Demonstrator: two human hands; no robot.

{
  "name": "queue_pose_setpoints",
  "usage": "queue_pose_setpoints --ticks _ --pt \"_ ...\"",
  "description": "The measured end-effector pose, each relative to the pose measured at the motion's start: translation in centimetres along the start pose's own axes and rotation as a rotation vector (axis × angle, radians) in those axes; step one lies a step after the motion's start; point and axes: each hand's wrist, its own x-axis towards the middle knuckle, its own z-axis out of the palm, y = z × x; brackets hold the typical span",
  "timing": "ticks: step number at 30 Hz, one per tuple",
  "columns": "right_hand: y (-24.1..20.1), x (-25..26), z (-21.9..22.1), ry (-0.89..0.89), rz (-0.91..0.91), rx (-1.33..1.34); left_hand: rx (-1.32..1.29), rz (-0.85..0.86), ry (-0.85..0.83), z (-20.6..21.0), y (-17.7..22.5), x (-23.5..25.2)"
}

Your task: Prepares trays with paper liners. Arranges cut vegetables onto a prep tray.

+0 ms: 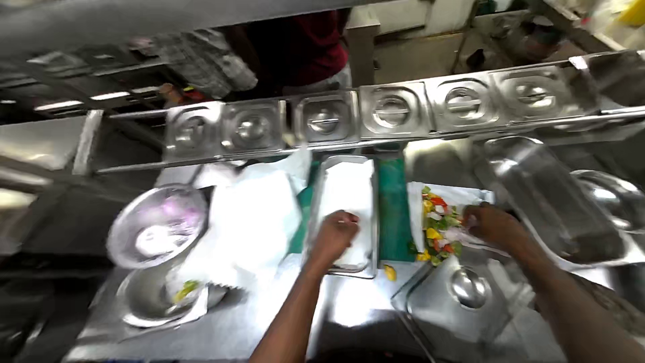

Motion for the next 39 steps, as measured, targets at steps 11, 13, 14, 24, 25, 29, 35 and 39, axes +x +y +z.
queue_pose_setpoints --ticks 11,13,14,24,25,29,35,39 --pt "-1.1 -1.8 -2.0 0.293 -0.018 -0.079 0.370 0.136 0.016 -5.1 -0.6 -1.0" --pt "-2.1 -2.7 -3.3 0.301 -0.018 -0.075 0.338 0.144 0.066 -6.2 -0.8 -1.9" --pt "-2.4 -3.2 -4.0 0.298 -0.011 -0.060 0.339 0.156 0.063 -6.3 -0.9 -2.2" --pt "1.0 -6.7 -8.6 0.259 0.051 0.753 -0.158 0.260 -0.067 -0.4 1.7 -1.6" --pt "1.2 -6.8 -8.7 0.258 0.050 0.821 -0.311 0.257 -0.144 2.2 3.6 -1.1" --pt "0.8 -6.7 -7.8 0.244 0.035 0.803 -0.886 -0.148 -0.601 15.7 10.5 1.8" --pt "-1.2 -7.4 -5.8 0.200 -0.141 0.343 -1.394 -0.568 -0.524 23.0 13.7 3.9" --pt "-0.5 -8.7 -6.4 0.303 -0.146 0.711 -1.400 -0.565 -0.473 22.4 12.2 5.0"
